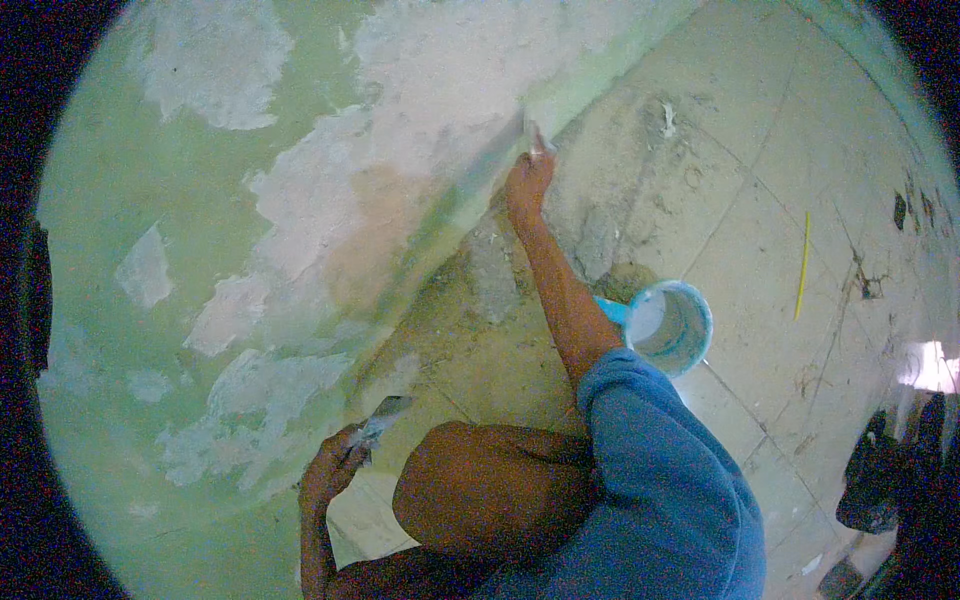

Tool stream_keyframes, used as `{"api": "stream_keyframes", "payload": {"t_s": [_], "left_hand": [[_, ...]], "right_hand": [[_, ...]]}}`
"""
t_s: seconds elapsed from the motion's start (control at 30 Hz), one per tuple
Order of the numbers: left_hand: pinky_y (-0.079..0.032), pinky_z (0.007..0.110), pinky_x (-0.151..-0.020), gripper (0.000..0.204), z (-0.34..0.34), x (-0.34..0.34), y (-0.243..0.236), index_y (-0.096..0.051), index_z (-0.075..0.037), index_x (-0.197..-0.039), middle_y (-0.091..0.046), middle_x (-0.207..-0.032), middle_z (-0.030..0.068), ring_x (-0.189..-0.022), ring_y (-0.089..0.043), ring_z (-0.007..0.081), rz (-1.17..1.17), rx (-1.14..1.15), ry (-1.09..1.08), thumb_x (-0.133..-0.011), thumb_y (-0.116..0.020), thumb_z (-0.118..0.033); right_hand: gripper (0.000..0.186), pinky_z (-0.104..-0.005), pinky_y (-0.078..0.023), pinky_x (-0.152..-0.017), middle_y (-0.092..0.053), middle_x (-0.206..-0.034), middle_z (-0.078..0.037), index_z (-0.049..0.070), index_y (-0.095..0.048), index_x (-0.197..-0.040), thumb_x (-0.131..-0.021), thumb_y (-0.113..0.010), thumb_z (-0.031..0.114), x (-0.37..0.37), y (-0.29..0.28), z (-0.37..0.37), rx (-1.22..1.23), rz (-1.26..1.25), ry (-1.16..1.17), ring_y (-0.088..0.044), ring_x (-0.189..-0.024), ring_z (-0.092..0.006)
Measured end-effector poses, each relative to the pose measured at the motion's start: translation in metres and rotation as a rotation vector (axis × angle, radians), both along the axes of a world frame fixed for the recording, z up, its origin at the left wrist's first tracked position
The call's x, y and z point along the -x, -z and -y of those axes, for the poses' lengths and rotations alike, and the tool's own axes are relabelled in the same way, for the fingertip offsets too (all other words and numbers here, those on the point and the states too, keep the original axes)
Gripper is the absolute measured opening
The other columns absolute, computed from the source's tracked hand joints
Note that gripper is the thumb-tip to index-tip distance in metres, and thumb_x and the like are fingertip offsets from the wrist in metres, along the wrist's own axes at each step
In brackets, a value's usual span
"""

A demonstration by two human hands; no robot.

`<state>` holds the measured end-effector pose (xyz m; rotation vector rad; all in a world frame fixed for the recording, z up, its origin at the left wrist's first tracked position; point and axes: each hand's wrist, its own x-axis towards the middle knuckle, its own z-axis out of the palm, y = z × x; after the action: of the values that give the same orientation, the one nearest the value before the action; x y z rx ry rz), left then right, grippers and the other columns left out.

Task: The person applies plaster to a wall using a putty knife and a scraper, taking material from a blue container.

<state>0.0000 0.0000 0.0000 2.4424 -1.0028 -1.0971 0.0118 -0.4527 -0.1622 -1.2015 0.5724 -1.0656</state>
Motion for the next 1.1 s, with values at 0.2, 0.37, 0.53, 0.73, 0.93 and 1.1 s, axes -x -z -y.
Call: {"api": "stream_keyframes", "payload": {"t_s": [0.2,0.37,0.53,0.73,0.93,1.1], "left_hand": [[-0.045,0.035,-0.069,0.040,0.007,0.009,-0.001,-0.049,-0.005,-0.122,-0.055,-0.088,0.0144,-0.073,-0.056,0.0279,-0.029,0.043,0.020,-0.082,-0.053,-0.003],[-0.045,0.034,-0.068,0.038,0.014,0.007,-0.010,-0.049,-0.005,-0.122,-0.055,-0.085,0.0139,-0.072,-0.055,0.0273,0.062,0.056,0.074,-0.084,-0.052,-0.005],[-0.045,0.033,-0.068,0.035,0.001,0.006,-0.014,-0.050,-0.004,-0.121,-0.055,-0.085,0.0140,-0.071,-0.054,0.0246,0.008,-0.024,-0.073,-0.086,-0.052,-0.008],[-0.045,0.032,-0.068,0.035,0.016,0.008,-0.003,-0.050,-0.004,-0.122,-0.056,-0.087,0.0136,-0.071,-0.055,0.0235,-0.038,0.021,-0.041,-0.087,-0.051,-0.008],[-0.046,0.034,-0.071,0.037,0.013,0.000,-0.012,-0.051,-0.006,-0.121,-0.056,-0.088,0.0150,-0.074,-0.057,0.0278,0.032,0.042,0.009,-0.084,-0.053,-0.005],[-0.045,0.037,-0.072,0.038,0.009,0.004,-0.013,-0.050,-0.007,-0.121,-0.056,-0.090,0.0164,-0.078,-0.057,0.0342,0.128,0.107,0.046,-0.083,-0.053,-0.005]], "right_hand": [[0.057,-0.0384,-0.028,-0.100,-0.044,-0.119,-0.017,0.004,-0.040,-0.132,-0.076,-0.038,-0.009,-0.016,0.022,-0.113,0.397,-0.273,0.387,-0.041,-0.112,-0.0306],[0.052,-0.0374,-0.027,-0.100,-0.042,-0.121,-0.019,0.000,-0.039,-0.131,-0.079,-0.035,-0.007,0.005,0.019,-0.118,0.344,-0.163,0.102,-0.040,-0.112,-0.0317],[0.055,-0.0399,-0.025,-0.102,-0.039,-0.126,-0.022,-0.001,-0.035,-0.133,-0.078,-0.039,-0.003,-0.007,-0.001,-0.049,0.029,-0.046,0.235,-0.036,-0.117,-0.0354],[0.066,-0.0432,-0.023,-0.103,-0.036,-0.127,-0.025,0.000,-0.021,-0.139,-0.079,-0.047,0.006,-0.052,0.046,-0.086,0.310,-0.578,0.324,-0.032,-0.118,-0.0408],[0.039,-0.0372,-0.036,-0.087,-0.048,-0.106,-0.014,-0.003,-0.040,-0.117,-0.080,-0.048,0.007,-0.036,0.081,-0.059,-0.077,-0.360,0.278,-0.046,-0.097,-0.0268],[0.028,-0.0352,-0.044,-0.073,-0.056,-0.094,-0.009,-0.006,-0.049,-0.102,-0.075,-0.047,0.001,-0.030,0.045,-0.017,-0.320,0.010,0.103,-0.054,-0.085,-0.0214]]}}
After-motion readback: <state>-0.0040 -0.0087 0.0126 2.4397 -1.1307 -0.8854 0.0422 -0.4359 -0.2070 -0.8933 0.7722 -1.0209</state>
